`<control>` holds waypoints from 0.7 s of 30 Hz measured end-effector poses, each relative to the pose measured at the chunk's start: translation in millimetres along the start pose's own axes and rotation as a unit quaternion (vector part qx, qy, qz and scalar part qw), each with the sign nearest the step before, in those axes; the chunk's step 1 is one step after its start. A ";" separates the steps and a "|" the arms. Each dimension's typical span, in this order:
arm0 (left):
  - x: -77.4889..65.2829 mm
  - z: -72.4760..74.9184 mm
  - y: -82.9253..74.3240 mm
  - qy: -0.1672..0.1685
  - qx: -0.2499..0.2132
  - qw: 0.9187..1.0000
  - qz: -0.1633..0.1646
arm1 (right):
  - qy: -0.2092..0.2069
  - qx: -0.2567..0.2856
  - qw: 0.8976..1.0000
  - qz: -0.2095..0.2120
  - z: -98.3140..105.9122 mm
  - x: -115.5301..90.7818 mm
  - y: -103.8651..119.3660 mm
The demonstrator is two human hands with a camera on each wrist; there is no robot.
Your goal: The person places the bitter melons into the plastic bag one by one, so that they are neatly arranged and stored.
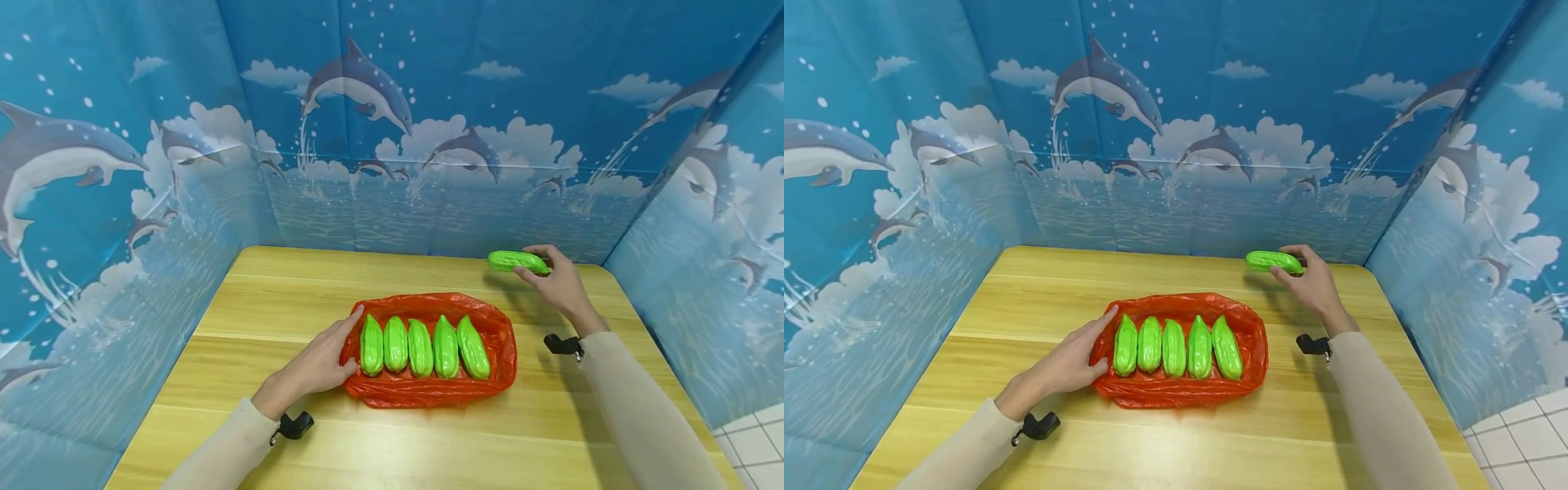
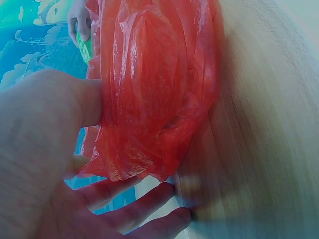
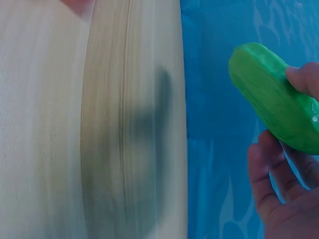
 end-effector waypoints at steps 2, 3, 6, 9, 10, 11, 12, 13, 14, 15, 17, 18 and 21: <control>0.2 -0.1 0.0 0.000 -0.001 1.000 0.000 | 0.000 -0.001 1.000 0.004 0.3 -1.3 4.3; 0.3 -0.2 0.2 -0.001 -0.001 1.000 0.001 | 0.000 -0.001 1.000 0.006 0.4 -1.5 5.5; 0.8 -0.4 0.3 0.001 0.000 1.000 0.001 | -0.001 0.002 1.000 0.012 1.1 -2.6 10.1; 1.5 -0.8 1.0 0.001 -0.003 1.000 0.001 | -0.006 0.001 1.000 0.018 2.2 -3.7 16.0; 1.6 -1.2 1.3 0.001 -0.004 1.000 0.002 | -0.008 0.001 1.000 0.020 2.6 -4.3 18.5; 1.7 -1.2 1.4 0.001 -0.005 1.000 0.002 | -0.011 0.000 1.000 0.021 3.0 -4.7 20.9; 1.7 -1.5 1.7 0.001 -0.005 1.000 0.002 | -0.011 0.000 1.000 0.024 3.1 -5.3 23.2; 1.7 -1.6 1.9 0.001 -0.005 1.000 0.003 | -0.013 -0.001 1.000 0.025 3.3 -5.8 25.2; 1.5 -1.9 2.1 0.001 -0.005 1.000 0.003 | -0.015 -0.002 1.000 0.026 3.4 -6.2 26.8; 1.4 -2.0 2.2 0.002 -0.004 1.000 0.003 | -0.016 -0.003 0.999 0.028 3.4 -6.6 28.0; 1.3 -1.8 2.0 0.002 -0.003 1.000 0.003 | -0.017 -0.004 0.999 0.030 3.1 -7.5 30.2; 1.1 -1.9 2.0 0.001 -0.003 1.000 0.002 | -0.016 -0.005 0.999 0.033 3.1 -7.9 31.1; 0.3 -2.0 1.2 -0.003 -0.004 1.000 -0.003 | -0.017 -0.008 0.999 0.034 3.0 -8.8 32.8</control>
Point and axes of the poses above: each hand's wrist, its own x-axis towards the middle knuckle, its own z-axis out of the back of the hand, y = z × x, the point moved 8 cm from there along x, towards the middle knuckle, and after that the axes turned 12 degrees about x, right-handed, at the moved point
